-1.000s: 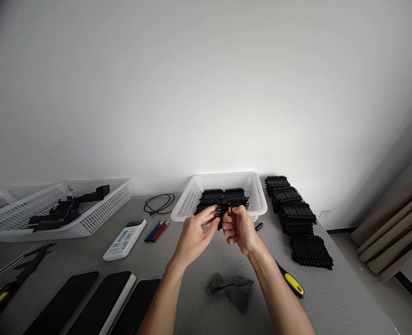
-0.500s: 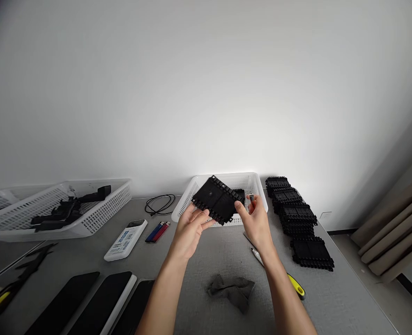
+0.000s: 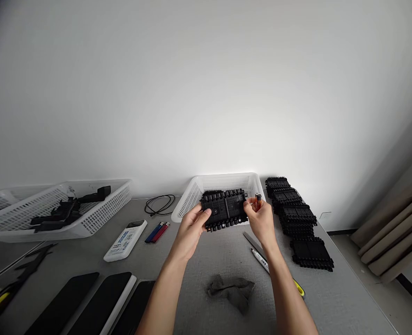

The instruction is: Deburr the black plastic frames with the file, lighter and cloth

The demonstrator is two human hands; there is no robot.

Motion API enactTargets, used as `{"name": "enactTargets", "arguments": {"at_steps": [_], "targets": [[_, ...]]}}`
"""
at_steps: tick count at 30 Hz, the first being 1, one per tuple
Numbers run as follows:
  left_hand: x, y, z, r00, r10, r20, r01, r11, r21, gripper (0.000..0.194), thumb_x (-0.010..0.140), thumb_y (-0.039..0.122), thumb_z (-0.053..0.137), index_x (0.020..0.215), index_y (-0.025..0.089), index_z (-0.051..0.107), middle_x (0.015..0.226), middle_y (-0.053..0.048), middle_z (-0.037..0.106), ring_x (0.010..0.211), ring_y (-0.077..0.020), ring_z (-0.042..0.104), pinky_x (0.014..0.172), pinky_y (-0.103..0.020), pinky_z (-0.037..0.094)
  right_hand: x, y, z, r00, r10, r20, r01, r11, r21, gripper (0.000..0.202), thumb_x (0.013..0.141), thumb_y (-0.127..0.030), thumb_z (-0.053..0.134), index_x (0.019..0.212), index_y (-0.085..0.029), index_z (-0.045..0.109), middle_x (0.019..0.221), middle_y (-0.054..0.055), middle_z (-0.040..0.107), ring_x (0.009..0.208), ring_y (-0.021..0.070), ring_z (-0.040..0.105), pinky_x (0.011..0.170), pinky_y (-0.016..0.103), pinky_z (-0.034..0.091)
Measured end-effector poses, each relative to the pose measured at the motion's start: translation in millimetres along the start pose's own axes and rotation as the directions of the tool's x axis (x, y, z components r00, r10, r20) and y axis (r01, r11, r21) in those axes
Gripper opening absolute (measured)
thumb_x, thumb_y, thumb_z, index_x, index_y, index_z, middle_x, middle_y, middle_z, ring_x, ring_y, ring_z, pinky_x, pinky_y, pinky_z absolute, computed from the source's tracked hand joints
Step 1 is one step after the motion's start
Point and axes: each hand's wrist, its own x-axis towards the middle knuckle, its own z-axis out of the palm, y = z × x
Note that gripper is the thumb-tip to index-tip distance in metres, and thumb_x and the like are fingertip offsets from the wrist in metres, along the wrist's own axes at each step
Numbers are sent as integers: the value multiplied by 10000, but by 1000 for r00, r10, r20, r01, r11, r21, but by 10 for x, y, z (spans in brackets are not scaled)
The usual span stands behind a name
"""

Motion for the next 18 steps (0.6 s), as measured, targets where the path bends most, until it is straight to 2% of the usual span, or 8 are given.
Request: {"name": "enactTargets", "arguments": {"at_steps": [4,6,10,12,13,14,15,18], "targets": [[-8,56,-61,979,-94,178,97,995,-9,525,834,494,655,1246,170,616,1065,-129,738,935,-258,693,638,-279,557,3,-11,-9,999,-21,-38,20,999,-28,247,721,-412,688,747,-176,619,571,-60,336,518,99,259,477,259,198],[-5,80,-84,973,-87,212,94,995,-22,518,825,483,666,1226,159,623,1032,-133,743,894,-256,697,642,-293,560,-15,-47,-7,998,-43,-48,41,999,-30,227,728,-399,686,757,-188,608,577,-61,340,522,107,276,484,262,216],[19,58,-99,992,-11,129,3,998,59,428,845,489,632,1088,137,654,831,-85,742,730,-201,673,620,-269,523,-133,-202,-26,994,-102,-48,101,995,-23,238,773,-428,679,806,-221,565,640,-44,388,575,131,333,522,265,277],[35,32,-96,997,27,77,-34,995,95,399,842,500,624,1011,139,654,720,-44,708,638,-174,636,578,-254,494,-228,-280,-29,997,-65,47,64,998,19,279,821,-487,621,780,-227,530,661,-34,387,597,137,330,524,265,269],[41,23,-93,997,43,63,-50,993,103,389,838,502,623,985,143,651,681,-26,687,608,-166,618,563,-249,482,-276,-306,-18,990,-20,138,12,998,61,316,852,-521,561,753,-226,505,657,-32,370,596,137,317,515,264,252],[45,17,-88,997,59,56,-65,992,105,379,835,502,625,966,148,646,652,-11,666,591,-160,604,552,-244,470,-321,-321,6,967,33,253,-62,992,107,357,877,-546,492,723,-225,473,648,-33,346,587,134,297,503,262,229],[48,15,-84,996,73,56,-78,991,107,368,833,502,626,950,154,641,629,1,644,581,-157,592,545,-239,459,-360,-324,45,922,86,377,-150,978,144,386,892,-556,430,695,-224,438,638,-36,317,574,129,272,493,261,203],[42,28,-67,992,97,78,-106,987,123,328,838,493,625,897,171,610,579,32,567,542,-138,536,514,-221,404,-425,-279,223,729,208,652,-395,906,153,377,867,-529,373,648,-224,350,620,-48,270,543,110,203,477,252,138]]}}
